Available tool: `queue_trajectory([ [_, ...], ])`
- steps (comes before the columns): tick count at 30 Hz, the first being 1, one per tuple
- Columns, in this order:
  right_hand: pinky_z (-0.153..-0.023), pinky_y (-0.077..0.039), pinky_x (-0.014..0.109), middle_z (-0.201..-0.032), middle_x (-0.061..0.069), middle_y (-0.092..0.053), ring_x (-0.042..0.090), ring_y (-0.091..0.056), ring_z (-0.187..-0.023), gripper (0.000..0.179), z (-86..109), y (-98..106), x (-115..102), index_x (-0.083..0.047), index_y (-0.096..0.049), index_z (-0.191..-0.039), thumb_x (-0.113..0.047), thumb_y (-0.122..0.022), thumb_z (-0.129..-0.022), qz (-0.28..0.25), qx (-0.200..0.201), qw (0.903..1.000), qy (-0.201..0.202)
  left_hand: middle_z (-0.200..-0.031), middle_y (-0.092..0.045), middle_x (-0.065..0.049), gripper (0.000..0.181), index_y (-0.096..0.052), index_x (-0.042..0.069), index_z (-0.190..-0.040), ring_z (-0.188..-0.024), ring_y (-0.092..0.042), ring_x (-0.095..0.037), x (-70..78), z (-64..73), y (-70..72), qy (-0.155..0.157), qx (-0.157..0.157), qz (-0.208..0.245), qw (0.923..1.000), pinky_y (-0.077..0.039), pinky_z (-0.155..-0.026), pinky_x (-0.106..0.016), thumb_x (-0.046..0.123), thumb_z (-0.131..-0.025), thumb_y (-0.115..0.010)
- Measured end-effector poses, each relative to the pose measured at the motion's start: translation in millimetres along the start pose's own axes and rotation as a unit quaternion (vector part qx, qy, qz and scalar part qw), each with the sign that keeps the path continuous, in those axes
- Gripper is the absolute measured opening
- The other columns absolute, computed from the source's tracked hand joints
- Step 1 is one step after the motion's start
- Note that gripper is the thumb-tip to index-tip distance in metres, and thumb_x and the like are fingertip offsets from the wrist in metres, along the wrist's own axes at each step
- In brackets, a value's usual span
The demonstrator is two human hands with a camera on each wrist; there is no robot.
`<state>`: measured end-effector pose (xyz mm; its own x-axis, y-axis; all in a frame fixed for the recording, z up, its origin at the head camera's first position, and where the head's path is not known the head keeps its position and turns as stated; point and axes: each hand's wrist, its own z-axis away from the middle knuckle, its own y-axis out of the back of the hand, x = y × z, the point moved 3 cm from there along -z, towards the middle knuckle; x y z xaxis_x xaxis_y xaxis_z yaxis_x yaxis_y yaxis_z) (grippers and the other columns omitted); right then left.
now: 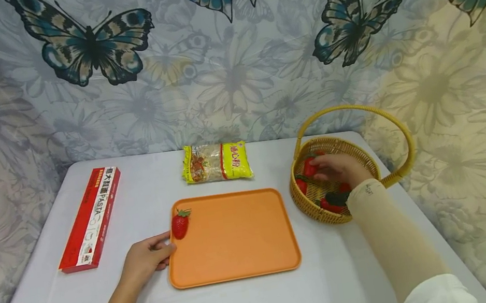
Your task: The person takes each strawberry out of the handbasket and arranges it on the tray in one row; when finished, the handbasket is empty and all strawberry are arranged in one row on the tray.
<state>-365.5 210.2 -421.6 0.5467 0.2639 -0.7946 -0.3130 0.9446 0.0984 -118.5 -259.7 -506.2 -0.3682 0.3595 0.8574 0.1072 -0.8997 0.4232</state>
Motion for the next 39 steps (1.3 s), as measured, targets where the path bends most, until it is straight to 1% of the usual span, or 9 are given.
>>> queue_trajectory([
  [2, -0.082, -0.055, 0.029, -0.099, 0.01, -0.067, 0.02, -0.068, -0.08, 0.019, 10.1, 1.1, -3.2, -0.001, -0.065, -0.106, -0.017, -0.063, -0.096, 0.013, -0.003, 0.9998, 0.014, -0.081, -0.061, -0.006, 0.053, -0.061, 0.004, -0.132, -0.064, -0.06, -0.015, -0.7, -0.3, 0.2, -0.001, -0.001, 0.001, 1.0, -0.056, -0.058, -0.026, 0.024, -0.086, -0.076],
  [4, -0.081, -0.056, 0.03, -0.089, 0.007, -0.069, 0.021, -0.07, -0.081, 0.014, 22.4, -0.7, -7.3, -0.005, -0.068, -0.098, -0.018, -0.067, -0.093, 0.026, -0.007, 0.9993, 0.028, -0.081, -0.061, -0.005, 0.053, -0.061, 0.004, -0.132, -0.064, -0.059, -0.015, -1.8, -0.9, 0.2, -0.001, -0.001, -0.001, 1.0, -0.056, -0.058, -0.026, 0.025, -0.086, -0.076],
  [9, -0.085, -0.054, 0.035, -0.09, 0.007, -0.069, 0.026, -0.07, -0.087, 0.022, 53.9, -19.8, -16.7, 0.0, -0.064, -0.104, -0.018, -0.069, -0.092, 0.049, -0.041, 0.9961, 0.062, -0.081, -0.06, -0.005, 0.054, -0.061, 0.004, -0.133, -0.063, -0.059, -0.015, -1.7, -1.0, -1.0, -0.002, -0.003, -0.005, 1.0, -0.055, -0.058, -0.026, 0.026, -0.086, -0.076],
  [13, -0.091, -0.051, 0.042, -0.092, 0.011, -0.069, 0.028, -0.07, -0.087, 0.023, 66.3, -51.7, -23.4, 0.003, -0.065, -0.104, -0.016, -0.067, -0.092, 0.076, -0.08, 0.9898, 0.09, -0.082, -0.06, -0.006, 0.054, -0.061, 0.005, -0.133, -0.064, -0.059, -0.016, -2.3, 0.4, 0.7, 0.002, 0.001, -0.001, 1.0, -0.055, -0.058, -0.026, 0.026, -0.086, -0.076],
  [15, -0.091, -0.051, 0.043, -0.092, 0.013, -0.069, 0.027, -0.07, -0.085, 0.029, 69.4, -70.0, -26.7, 0.006, -0.063, -0.108, -0.016, -0.068, -0.09, 0.091, -0.095, 0.9865, 0.097, -0.082, -0.06, -0.006, 0.053, -0.061, 0.005, -0.133, -0.064, -0.059, -0.015, -2.0, 0.6, 0.8, 0.002, 0.001, -0.002, 1.0, -0.055, -0.058, -0.026, 0.026, -0.087, -0.076],
  [22, -0.088, -0.053, 0.044, -0.094, 0.015, -0.069, 0.025, -0.07, -0.083, 0.037, 55.3, -139.4, -16.8, 0.008, -0.062, -0.108, -0.022, -0.071, -0.087, 0.135, -0.117, 0.9791, 0.097, -0.082, -0.06, -0.006, 0.053, -0.061, 0.005, -0.132, -0.064, -0.059, -0.016, 0.3, 1.4, -1.1, -0.002, 0.002, 0.002, 1.0, -0.055, -0.058, -0.026, 0.027, -0.087, -0.076],
  [31, -0.083, -0.056, 0.041, -0.09, 0.014, -0.071, 0.029, -0.071, -0.084, 0.03, 23.8, -231.2, 19.2, 0.005, -0.068, -0.095, -0.018, -0.079, -0.08, 0.14, -0.12, 0.9811, 0.059, -0.082, -0.061, -0.007, 0.054, -0.061, 0.005, -0.133, -0.065, -0.059, -0.016, -0.2, 1.3, -1.7, 0.001, 0.005, 0.004, 1.0, -0.056, -0.06, -0.025, 0.027, -0.087, -0.076],
  [35, -0.074, -0.058, 0.035, -0.084, 0.011, -0.071, 0.025, -0.071, -0.073, 0.023, 16.7, -260.5, 28.5, 0.0, -0.069, -0.087, -0.019, -0.079, -0.079, 0.149, -0.114, 0.98, 0.066, -0.082, -0.06, -0.006, 0.054, -0.061, 0.006, -0.133, -0.065, -0.059, -0.017, -2.8, 1.7, -0.3, 0.009, 0.01, -0.004, 0.9999, -0.055, -0.059, -0.025, 0.028, -0.086, -0.076],
  [39, -0.067, -0.058, 0.033, -0.073, 0.011, -0.067, 0.024, -0.069, -0.063, 0.021, 12.6, -279.4, 32.6, -0.004, -0.063, -0.081, -0.019, -0.078, -0.079, 0.165, -0.092, 0.979, 0.076, -0.082, -0.06, -0.006, 0.054, -0.061, 0.005, -0.133, -0.065, -0.059, -0.016, -3.3, 1.2, -0.6, 0.004, 0.009, 0.001, 1.0, -0.055, -0.06, -0.026, 0.028, -0.086, -0.076],
])
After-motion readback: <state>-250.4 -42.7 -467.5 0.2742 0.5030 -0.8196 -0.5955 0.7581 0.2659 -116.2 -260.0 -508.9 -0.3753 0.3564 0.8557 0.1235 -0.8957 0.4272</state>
